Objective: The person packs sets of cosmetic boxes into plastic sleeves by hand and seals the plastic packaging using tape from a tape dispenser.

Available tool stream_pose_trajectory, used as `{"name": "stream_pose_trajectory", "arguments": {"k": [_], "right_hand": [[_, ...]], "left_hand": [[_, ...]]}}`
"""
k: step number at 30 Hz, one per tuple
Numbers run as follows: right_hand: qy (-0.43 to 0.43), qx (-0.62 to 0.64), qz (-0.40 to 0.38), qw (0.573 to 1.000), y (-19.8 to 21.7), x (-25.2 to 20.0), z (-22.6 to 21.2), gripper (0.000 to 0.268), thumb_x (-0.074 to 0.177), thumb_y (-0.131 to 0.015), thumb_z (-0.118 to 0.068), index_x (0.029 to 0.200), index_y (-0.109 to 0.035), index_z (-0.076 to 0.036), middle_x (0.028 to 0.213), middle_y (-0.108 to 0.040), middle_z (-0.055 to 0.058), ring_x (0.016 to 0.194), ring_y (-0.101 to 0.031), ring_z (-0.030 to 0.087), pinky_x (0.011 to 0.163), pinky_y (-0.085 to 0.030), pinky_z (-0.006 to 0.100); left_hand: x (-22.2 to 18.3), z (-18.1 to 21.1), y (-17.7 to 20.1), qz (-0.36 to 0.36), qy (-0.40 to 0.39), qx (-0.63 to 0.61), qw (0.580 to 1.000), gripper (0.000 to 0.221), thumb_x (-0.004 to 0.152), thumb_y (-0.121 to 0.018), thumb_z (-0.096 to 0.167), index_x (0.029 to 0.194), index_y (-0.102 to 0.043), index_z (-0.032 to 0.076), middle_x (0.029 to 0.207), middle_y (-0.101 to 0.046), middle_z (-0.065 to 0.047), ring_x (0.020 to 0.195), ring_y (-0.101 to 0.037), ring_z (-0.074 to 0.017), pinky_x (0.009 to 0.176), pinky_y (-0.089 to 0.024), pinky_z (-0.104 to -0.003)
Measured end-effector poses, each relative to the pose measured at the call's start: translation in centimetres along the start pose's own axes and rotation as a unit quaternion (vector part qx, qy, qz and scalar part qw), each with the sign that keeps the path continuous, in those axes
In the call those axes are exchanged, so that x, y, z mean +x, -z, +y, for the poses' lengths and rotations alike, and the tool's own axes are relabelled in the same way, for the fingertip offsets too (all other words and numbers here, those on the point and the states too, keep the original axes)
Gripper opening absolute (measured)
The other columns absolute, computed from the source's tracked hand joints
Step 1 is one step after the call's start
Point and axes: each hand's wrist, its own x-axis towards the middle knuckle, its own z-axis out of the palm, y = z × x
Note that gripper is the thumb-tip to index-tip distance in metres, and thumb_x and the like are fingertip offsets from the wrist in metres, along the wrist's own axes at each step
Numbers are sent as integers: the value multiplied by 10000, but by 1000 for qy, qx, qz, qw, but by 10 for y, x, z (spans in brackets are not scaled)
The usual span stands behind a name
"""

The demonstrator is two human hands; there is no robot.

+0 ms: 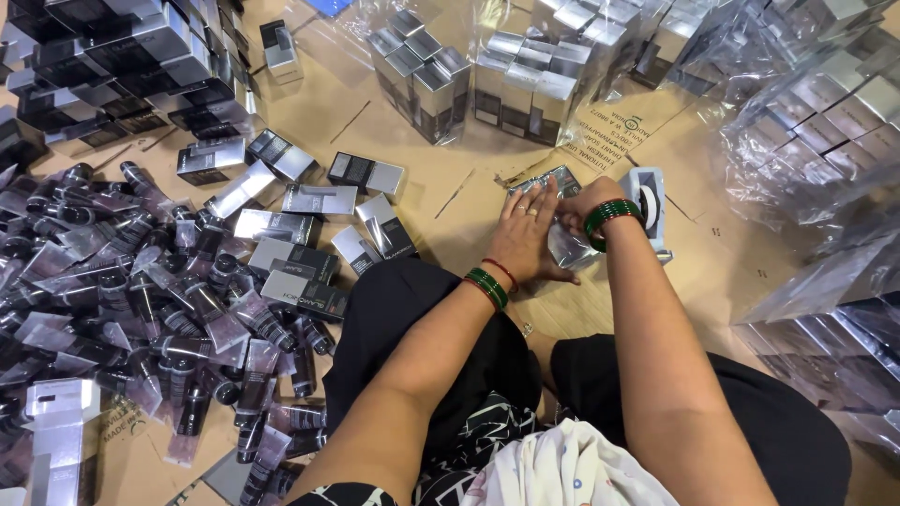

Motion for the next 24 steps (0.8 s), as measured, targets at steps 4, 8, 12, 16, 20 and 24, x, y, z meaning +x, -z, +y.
{"name": "stream_pose_trajectory", "arguments": {"k": [4, 8, 12, 16, 20, 24], "right_hand": [[30, -233, 19, 972, 3, 2, 2, 573, 802, -797, -542, 771, -805, 31, 730, -766, 143, 632, -720, 247, 644, -565, 361], [48, -306, 59, 949, 12, -4, 20, 754, 690, -815, -719, 867, -786, 13, 858, -757, 188, 789, -733, 306, 755, -575, 397], [55, -306, 41, 949, 33, -12, 68, 778, 668, -831, -728, 903, -782, 12, 893, -764, 202, 810, -724, 307, 755, -551, 390], [-17, -119, -14, 993, 47, -21, 156, 622, 729, -851, -541, 936, -737, 35, 894, -749, 220, 707, -677, 287, 599, -539, 391], [-176, 206, -66, 960, 2, 4, 219, 744, 854, -675, -605, 1253, -579, 16, 991, -723, 204, 830, -692, 346, 716, -605, 495], [-193, 389, -72, 898, -45, 28, 200, 1031, 842, -471, -797, 1498, -339, -12, 1313, -547, 368, 1076, -628, 583, 875, -495, 727]], "left_hand": [[2, 0, 4, -40, 20, 19, 999, 1700, 439, -813, 871, 1582, 39, -54, 1527, -431, -267, 1514, -298, -403, 1277, -90, -488], [4, 4, 7, -22, 10, 41, 999, 1708, 408, -793, 909, 1550, 19, -67, 1534, -415, -304, 1476, -313, -403, 1235, -97, -475], [4, 3, 9, -21, 8, 42, 999, 1725, 404, -768, 922, 1571, 17, -78, 1536, -435, -292, 1482, -334, -395, 1263, -115, -475], [7, -4, 14, -1, -18, 17, 1000, 1672, 460, -757, 939, 1568, -4, -62, 1474, -451, -329, 1425, -387, -438, 1209, -180, -491], [19, -26, 17, 55, 110, -67, 990, 1320, 731, -600, 871, 1686, -137, 87, 1540, -568, -256, 1150, -663, -389, 1040, -459, -474], [37, -81, -20, 56, 244, -172, 953, 1017, 769, -557, 815, 1441, -537, 52, 1119, -749, -250, 1068, -706, -385, 935, -533, -442]]}}
